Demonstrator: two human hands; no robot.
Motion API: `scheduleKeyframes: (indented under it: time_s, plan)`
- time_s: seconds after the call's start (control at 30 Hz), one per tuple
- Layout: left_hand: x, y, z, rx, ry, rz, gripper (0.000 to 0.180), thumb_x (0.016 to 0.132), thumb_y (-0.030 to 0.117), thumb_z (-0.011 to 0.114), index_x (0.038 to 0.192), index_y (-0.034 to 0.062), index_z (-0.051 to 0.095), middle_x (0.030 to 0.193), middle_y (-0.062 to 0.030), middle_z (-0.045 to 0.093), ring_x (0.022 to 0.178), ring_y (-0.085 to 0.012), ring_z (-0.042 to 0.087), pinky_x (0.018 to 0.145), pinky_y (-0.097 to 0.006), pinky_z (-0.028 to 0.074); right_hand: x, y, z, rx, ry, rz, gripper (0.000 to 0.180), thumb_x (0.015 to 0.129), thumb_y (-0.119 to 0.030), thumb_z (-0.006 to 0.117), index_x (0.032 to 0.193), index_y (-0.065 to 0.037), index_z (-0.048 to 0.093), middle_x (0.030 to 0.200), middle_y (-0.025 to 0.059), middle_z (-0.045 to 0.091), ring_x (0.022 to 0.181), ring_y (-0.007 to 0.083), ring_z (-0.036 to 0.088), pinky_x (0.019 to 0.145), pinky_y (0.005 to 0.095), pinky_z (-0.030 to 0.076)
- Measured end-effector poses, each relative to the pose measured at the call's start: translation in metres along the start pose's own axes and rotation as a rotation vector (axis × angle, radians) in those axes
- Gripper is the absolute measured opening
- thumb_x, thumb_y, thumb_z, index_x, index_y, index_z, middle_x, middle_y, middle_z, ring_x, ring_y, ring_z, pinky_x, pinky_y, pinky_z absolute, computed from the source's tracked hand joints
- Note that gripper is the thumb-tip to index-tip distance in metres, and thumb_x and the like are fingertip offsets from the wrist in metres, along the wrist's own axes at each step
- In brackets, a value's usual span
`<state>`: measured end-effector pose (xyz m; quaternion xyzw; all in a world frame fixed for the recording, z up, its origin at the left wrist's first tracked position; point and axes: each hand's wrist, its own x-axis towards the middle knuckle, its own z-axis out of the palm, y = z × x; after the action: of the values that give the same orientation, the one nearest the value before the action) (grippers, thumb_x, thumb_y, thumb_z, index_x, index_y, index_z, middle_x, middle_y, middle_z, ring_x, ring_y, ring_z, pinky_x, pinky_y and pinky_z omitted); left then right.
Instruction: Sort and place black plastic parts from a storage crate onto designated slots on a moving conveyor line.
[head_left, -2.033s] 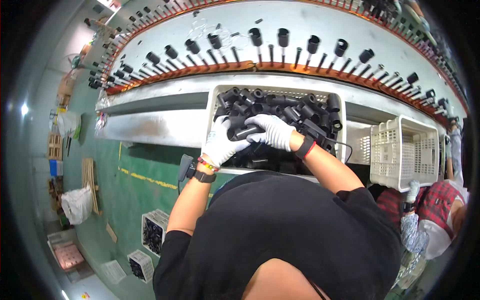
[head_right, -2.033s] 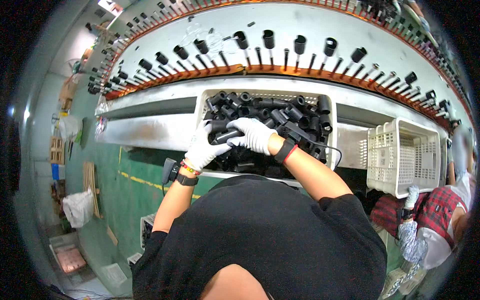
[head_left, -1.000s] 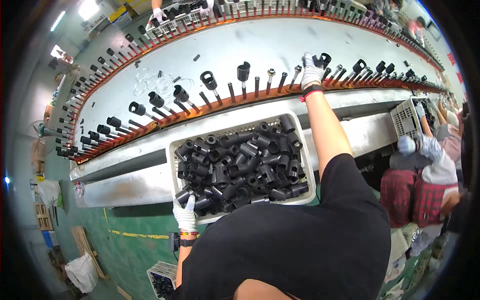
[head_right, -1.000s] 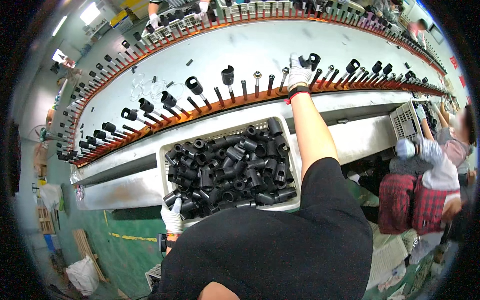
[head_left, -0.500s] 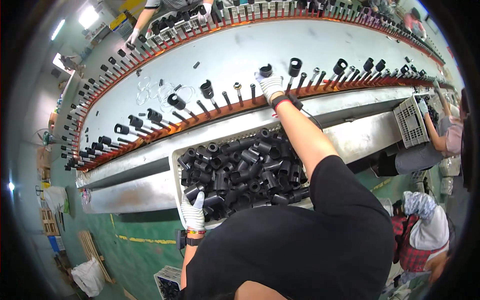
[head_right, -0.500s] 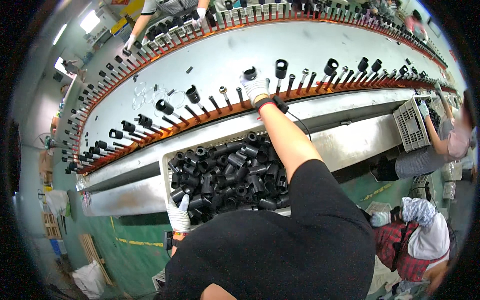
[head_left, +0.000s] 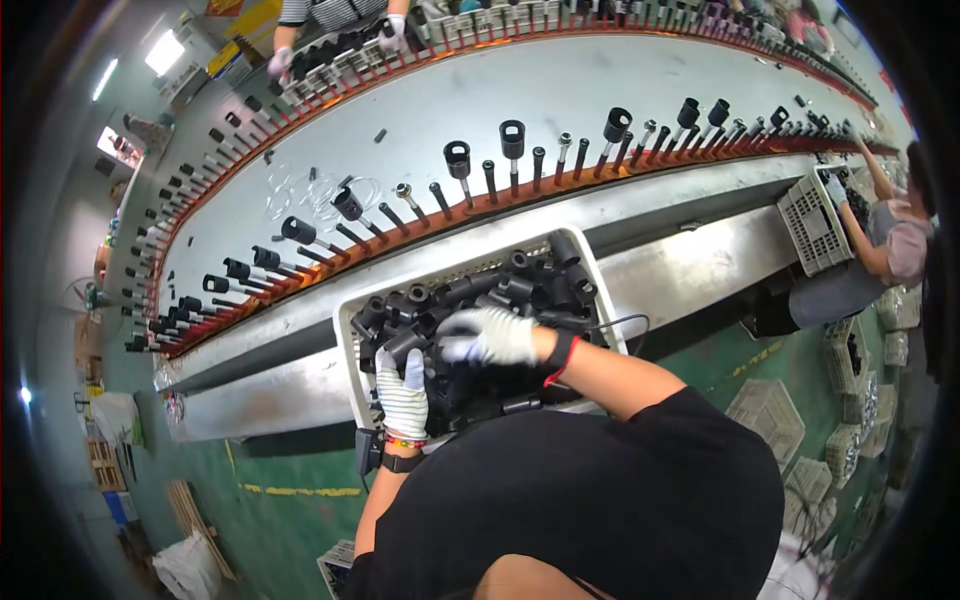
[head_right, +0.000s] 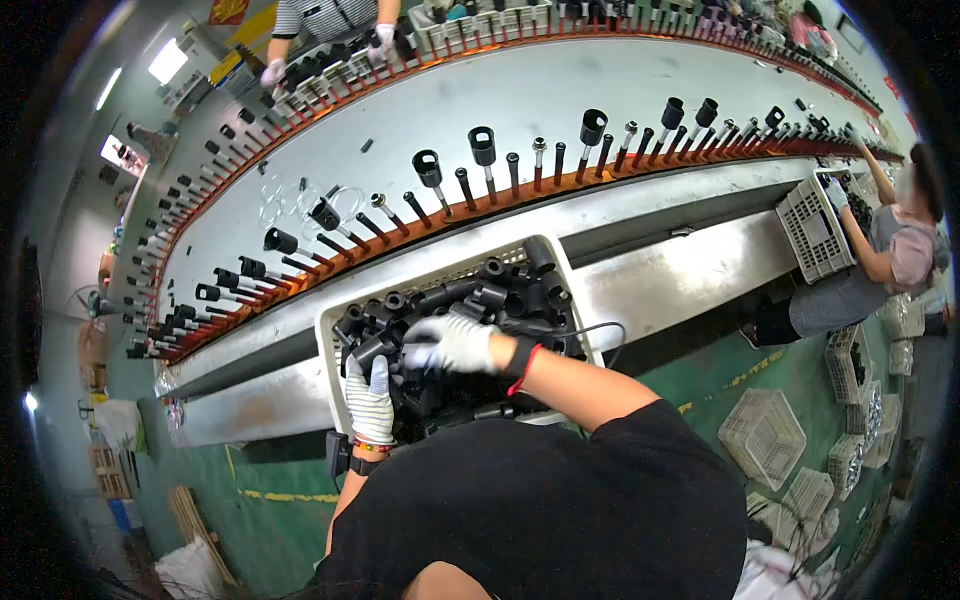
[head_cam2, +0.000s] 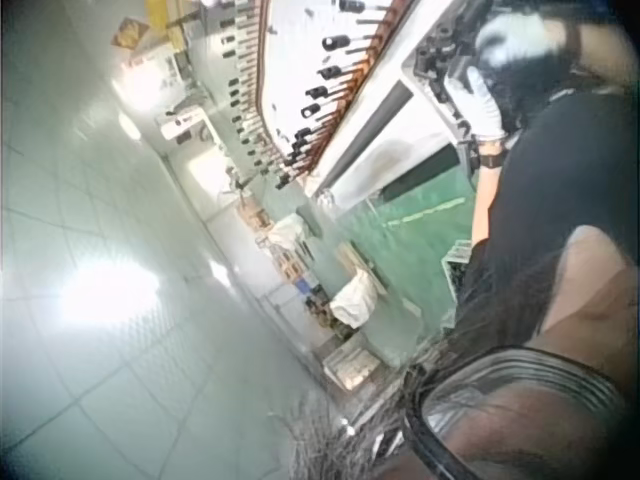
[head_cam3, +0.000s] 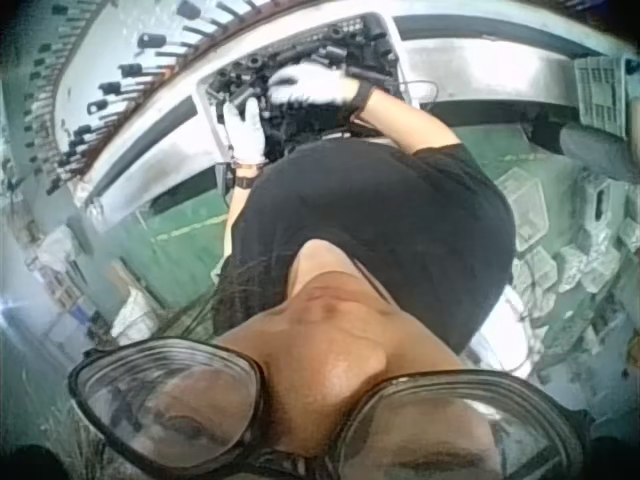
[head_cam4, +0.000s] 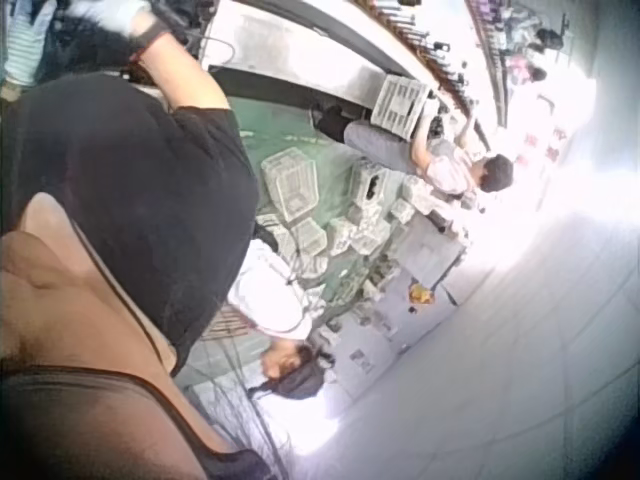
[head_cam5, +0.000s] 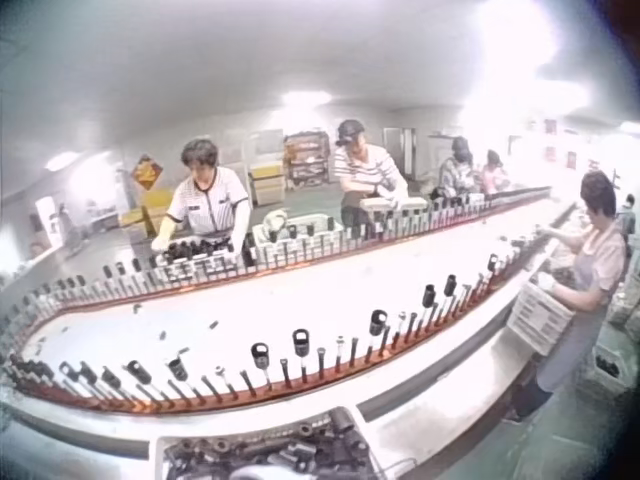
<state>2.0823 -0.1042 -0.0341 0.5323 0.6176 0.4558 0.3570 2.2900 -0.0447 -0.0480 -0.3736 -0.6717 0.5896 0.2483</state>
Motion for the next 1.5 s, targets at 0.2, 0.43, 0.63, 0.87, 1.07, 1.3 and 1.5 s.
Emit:
scheduleKeyframes:
  time_s: [0.2, 0.43, 0.63, 0.87, 1.07, 1.3, 1.5]
  plan:
    - [-0.008, -0.004, 0.008, -0.180, -0.017, -0.216, 0.024, 0.101, 0.021, 0.055, 0.119, 0.0048, 0.057, 0.100, -0.0057, 0.067, 0.074, -0.0072, 0.060, 0.060, -0.022, 0.053, -0.061, 0.019, -0.119, 0.503, 0.404, 0.002, 0.052, 0.099, -0.029, 0.058, 0.140, 0.000, 0.047, 0.126, 0.0099, 0.060, 0.078, 0.0100, 0.059, 0.068, 0.0227, 0.051]
    - [-0.055, -0.042, 0.020, -0.097, -0.050, -0.270, 0.026, 0.102, 0.028, 0.055, 0.115, 0.0058, 0.060, 0.088, -0.0027, 0.066, 0.067, -0.0067, 0.061, 0.057, -0.022, 0.051, -0.091, 0.083, -0.288, 0.482, 1.148, -0.012, 0.036, 0.087, -0.038, 0.072, 0.106, -0.008, 0.069, 0.088, 0.0019, 0.068, 0.068, 0.0104, 0.060, 0.055, 0.0230, 0.043]
    - [-0.073, -0.048, 0.052, -0.074, -0.023, -0.285, 0.029, 0.100, 0.031, 0.059, 0.115, 0.0054, 0.060, 0.090, -0.0016, 0.065, 0.068, -0.0072, 0.061, 0.056, -0.023, 0.052, -0.095, 0.118, -0.448, -0.249, 1.480, 0.072, 0.042, 0.087, -0.034, 0.068, 0.113, -0.001, 0.067, 0.099, 0.0096, 0.070, 0.084, 0.0208, 0.065, 0.078, 0.0323, 0.051]
    - [-0.088, -0.027, 0.099, -0.127, 0.055, -0.303, 0.024, 0.099, 0.029, 0.059, 0.100, 0.0047, 0.058, 0.078, -0.0032, 0.065, 0.063, -0.0071, 0.059, 0.054, -0.023, 0.048, -0.070, 0.110, -0.460, 1.353, 0.720, -0.501, 0.031, 0.097, -0.024, 0.064, 0.118, -0.002, 0.059, 0.104, 0.0160, 0.067, 0.088, 0.0260, 0.065, 0.070, 0.0350, 0.054]
    - [-0.106, -0.027, 0.135, -0.089, 0.023, -0.362, 0.028, 0.100, 0.029, 0.058, 0.114, 0.0034, 0.059, 0.091, -0.0044, 0.067, 0.070, -0.0081, 0.063, 0.057, -0.023, 0.052, -0.086, 0.093, -0.442, 1.330, 0.627, -0.402, 0.029, 0.088, -0.004, 0.070, 0.115, 0.000, 0.059, 0.117, 0.0143, 0.065, 0.114, 0.0350, 0.062, 0.088, 0.0407, 0.054]
    - [-0.120, 0.000, 0.205, -0.113, 0.079, -0.344, 0.018, 0.096, 0.021, 0.064, 0.097, 0.0043, 0.057, 0.083, -0.0045, 0.066, 0.064, -0.0083, 0.061, 0.053, -0.024, 0.049, -0.081, 0.113, -0.470, 0.338, 0.997, -0.520, 0.038, 0.081, -0.002, 0.077, 0.116, -0.005, 0.059, 0.105, 0.0059, 0.069, 0.097, 0.0157, 0.065, 0.091, 0.0295, 0.052]
    - [-0.132, 0.011, 0.254, 0.012, 0.070, -0.307, 0.029, 0.094, 0.031, 0.065, 0.096, 0.0022, 0.061, 0.075, -0.0047, 0.064, 0.060, -0.0102, 0.060, 0.053, -0.028, 0.048, -0.058, 0.140, -0.469, 0.409, 0.870, -0.421, 0.042, 0.086, -0.011, 0.075, 0.121, -0.004, 0.053, 0.109, 0.0082, 0.069, 0.096, 0.0148, 0.064, 0.087, 0.0291, 0.051]
